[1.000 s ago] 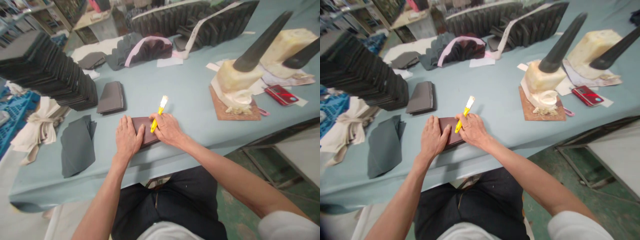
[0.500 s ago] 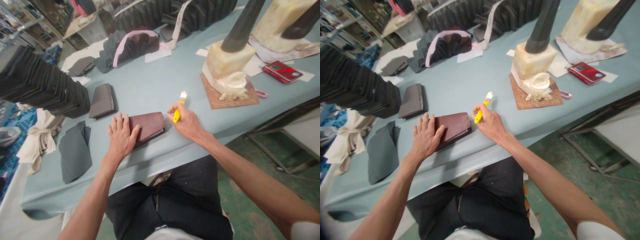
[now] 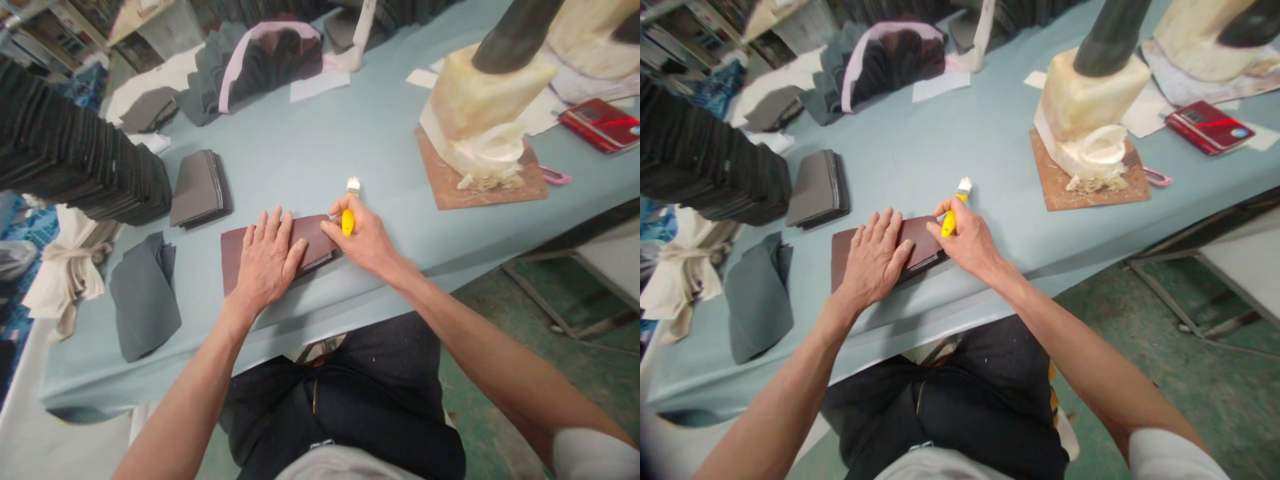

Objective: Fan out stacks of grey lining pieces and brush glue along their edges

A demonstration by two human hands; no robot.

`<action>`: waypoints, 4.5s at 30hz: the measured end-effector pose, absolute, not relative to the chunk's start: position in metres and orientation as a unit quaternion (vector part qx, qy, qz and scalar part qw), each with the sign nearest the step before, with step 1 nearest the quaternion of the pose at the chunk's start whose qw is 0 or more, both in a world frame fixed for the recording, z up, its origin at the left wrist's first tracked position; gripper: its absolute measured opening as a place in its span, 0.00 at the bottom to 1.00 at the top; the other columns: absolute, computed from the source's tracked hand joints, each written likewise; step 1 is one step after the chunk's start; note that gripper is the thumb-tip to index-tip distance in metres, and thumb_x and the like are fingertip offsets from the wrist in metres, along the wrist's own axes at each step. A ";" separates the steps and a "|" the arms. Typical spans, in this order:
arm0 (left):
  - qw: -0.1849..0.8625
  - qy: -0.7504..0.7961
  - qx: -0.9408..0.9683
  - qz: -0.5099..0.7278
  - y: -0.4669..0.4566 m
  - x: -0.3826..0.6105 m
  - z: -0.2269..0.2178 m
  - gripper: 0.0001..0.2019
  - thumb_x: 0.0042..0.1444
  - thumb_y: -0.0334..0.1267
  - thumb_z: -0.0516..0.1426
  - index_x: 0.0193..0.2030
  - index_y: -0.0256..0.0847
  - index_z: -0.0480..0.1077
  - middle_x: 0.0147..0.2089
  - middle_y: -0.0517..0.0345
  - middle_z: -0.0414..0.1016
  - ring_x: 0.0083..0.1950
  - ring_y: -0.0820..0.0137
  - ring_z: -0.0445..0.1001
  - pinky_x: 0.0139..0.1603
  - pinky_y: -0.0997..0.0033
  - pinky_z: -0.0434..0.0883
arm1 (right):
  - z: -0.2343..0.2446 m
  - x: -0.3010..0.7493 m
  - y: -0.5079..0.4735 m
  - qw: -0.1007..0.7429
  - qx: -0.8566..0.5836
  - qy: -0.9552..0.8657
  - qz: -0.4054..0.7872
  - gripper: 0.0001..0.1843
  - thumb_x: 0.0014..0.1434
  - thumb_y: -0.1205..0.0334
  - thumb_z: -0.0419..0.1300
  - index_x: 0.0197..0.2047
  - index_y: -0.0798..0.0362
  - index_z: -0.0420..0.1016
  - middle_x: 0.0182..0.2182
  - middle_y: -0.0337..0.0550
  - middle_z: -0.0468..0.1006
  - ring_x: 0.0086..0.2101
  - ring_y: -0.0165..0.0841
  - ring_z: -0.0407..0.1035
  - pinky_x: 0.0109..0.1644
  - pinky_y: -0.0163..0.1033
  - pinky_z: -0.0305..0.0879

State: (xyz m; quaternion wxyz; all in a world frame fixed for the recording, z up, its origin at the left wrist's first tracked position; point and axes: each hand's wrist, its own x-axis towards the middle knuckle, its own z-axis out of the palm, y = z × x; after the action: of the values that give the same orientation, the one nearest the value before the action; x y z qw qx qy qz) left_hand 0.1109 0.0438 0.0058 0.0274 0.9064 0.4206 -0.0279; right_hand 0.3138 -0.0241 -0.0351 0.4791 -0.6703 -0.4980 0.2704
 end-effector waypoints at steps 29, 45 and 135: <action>0.226 0.360 0.902 0.078 0.097 0.112 0.041 0.33 0.73 0.55 0.49 0.74 0.33 0.68 0.55 0.45 0.82 0.53 0.58 0.79 0.61 0.55 0.76 | -0.003 0.324 -0.005 0.449 -0.664 -0.537 0.262 0.10 0.67 0.65 0.66 0.48 0.51 0.69 0.32 0.32 0.69 0.32 0.28 0.64 0.45 0.40 0.67; 0.284 0.386 0.868 0.128 0.110 0.113 0.025 0.28 0.67 0.48 0.55 0.68 0.35 0.74 0.50 0.50 0.83 0.51 0.61 0.79 0.58 0.59 0.76 | -0.029 0.323 -0.003 0.507 -0.657 -0.483 0.280 0.15 0.61 0.52 0.66 0.45 0.50 0.69 0.31 0.35 0.72 0.31 0.29 0.66 0.38 0.37 0.65; 0.127 0.467 0.815 0.320 0.265 -0.030 0.070 0.21 0.72 0.48 0.63 0.65 0.39 0.73 0.65 0.45 0.76 0.61 0.56 0.79 0.62 0.47 0.80 | -0.031 0.233 -0.005 0.476 -0.588 -0.654 0.027 0.11 0.77 0.53 0.57 0.41 0.47 0.70 0.27 0.30 0.77 0.23 0.27 0.74 0.28 0.32 0.64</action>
State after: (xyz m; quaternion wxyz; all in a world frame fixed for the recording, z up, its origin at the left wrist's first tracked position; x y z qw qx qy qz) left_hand -0.0302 0.2655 0.0699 0.1271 0.8145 0.4672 0.3195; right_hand 0.2332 -0.0053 -0.0312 0.4764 -0.5875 -0.6536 0.0269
